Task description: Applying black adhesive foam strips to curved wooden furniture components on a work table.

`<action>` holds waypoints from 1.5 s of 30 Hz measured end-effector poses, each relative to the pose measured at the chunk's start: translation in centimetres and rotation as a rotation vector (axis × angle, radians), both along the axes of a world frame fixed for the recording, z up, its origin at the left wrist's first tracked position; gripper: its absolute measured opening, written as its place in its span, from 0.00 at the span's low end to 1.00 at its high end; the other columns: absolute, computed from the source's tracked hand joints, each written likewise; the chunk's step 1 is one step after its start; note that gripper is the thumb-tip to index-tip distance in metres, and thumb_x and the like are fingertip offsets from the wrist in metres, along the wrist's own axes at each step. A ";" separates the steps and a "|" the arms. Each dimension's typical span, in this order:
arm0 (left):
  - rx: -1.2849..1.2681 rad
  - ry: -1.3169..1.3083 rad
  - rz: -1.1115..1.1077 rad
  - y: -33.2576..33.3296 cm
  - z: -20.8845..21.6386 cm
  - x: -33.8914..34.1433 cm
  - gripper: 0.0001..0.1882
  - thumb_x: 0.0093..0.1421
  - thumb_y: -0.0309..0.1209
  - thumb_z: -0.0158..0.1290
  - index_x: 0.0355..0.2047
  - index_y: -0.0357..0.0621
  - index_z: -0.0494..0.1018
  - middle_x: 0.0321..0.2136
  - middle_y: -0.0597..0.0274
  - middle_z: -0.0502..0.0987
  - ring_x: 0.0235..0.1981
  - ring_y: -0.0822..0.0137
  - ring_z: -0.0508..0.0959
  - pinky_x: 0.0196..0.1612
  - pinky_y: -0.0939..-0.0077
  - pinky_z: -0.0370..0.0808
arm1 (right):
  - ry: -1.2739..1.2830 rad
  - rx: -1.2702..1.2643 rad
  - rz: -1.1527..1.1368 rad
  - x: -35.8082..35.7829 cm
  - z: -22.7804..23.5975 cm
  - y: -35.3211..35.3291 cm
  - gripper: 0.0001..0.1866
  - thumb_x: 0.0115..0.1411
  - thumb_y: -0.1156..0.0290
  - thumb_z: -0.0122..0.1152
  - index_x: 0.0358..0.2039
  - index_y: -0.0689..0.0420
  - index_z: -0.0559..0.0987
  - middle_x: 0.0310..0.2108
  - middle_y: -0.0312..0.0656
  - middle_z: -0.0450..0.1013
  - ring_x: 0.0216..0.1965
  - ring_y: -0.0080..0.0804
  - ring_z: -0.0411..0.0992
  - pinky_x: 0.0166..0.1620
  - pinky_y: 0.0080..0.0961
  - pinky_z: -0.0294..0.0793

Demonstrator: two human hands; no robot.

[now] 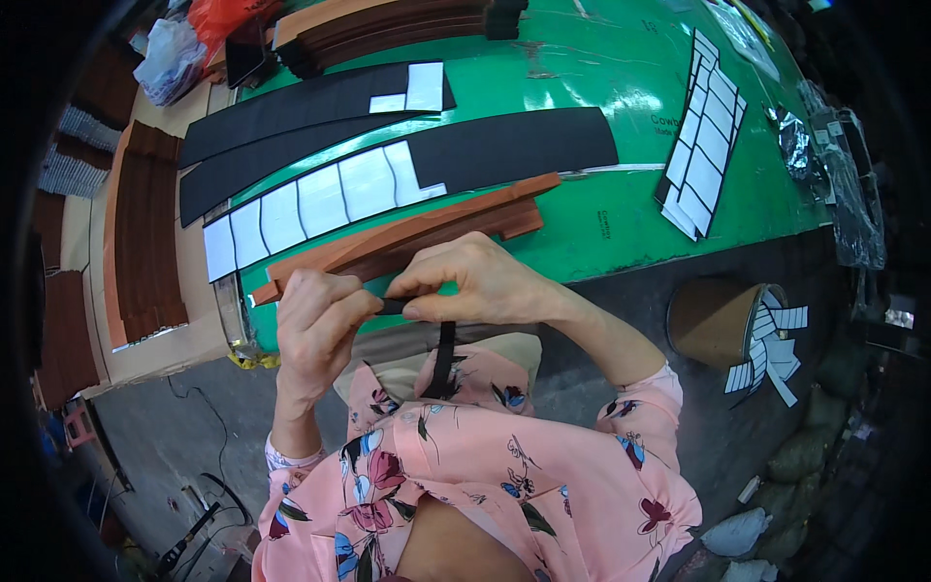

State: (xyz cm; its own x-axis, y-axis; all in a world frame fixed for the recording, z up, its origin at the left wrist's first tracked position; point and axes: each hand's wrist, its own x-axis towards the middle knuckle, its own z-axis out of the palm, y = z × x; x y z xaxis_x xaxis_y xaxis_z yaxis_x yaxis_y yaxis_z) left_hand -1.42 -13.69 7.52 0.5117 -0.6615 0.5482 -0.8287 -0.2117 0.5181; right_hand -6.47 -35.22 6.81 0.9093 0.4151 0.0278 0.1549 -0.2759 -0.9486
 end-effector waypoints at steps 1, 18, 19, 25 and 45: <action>0.052 0.022 -0.103 -0.7 0.1 0.3 0.10 0.44 0.24 0.59 0.29 0.41 0.74 0.24 0.63 0.73 0.27 0.63 0.73 0.31 0.72 0.64 | -0.069 -0.046 -0.019 -0.6 0.0 -0.7 0.11 0.48 0.74 0.65 0.34 0.62 0.79 0.30 0.42 0.76 0.32 0.34 0.75 0.34 0.26 0.73; 0.234 0.056 0.199 -16.4 -6.8 1.4 0.15 0.45 0.36 0.62 0.33 0.44 0.77 0.28 0.66 0.76 0.31 0.63 0.74 0.34 0.68 0.62 | -0.002 -0.005 -0.482 -3.9 -2.5 -14.5 0.15 0.50 0.72 0.65 0.39 0.62 0.79 0.38 0.40 0.73 0.36 0.24 0.70 0.36 0.20 0.69; 0.226 0.097 0.181 -16.3 -6.7 1.1 0.14 0.45 0.36 0.62 0.32 0.44 0.77 0.27 0.66 0.76 0.30 0.63 0.74 0.34 0.68 0.62 | 0.003 -0.002 -0.484 -3.9 -2.7 -14.6 0.15 0.50 0.72 0.65 0.39 0.62 0.79 0.38 0.40 0.73 0.36 0.24 0.70 0.36 0.20 0.69; 0.229 0.196 0.157 -16.1 -6.2 -0.2 0.12 0.44 0.35 0.62 0.29 0.45 0.78 0.25 0.67 0.77 0.28 0.63 0.74 0.33 0.68 0.62 | -0.496 -0.445 -0.497 -2.8 -3.4 -13.5 0.14 0.43 0.74 0.67 0.34 0.55 0.81 0.34 0.36 0.72 0.34 0.32 0.70 0.34 0.25 0.71; 0.181 0.227 0.148 -15.8 -6.3 0.0 0.15 0.43 0.36 0.63 0.34 0.51 0.80 0.25 0.70 0.77 0.26 0.67 0.72 0.32 0.70 0.61 | -0.609 -0.663 -0.426 -1.7 -4.1 -13.3 0.16 0.39 0.75 0.67 0.33 0.49 0.81 0.30 0.33 0.71 0.34 0.31 0.69 0.30 0.25 0.73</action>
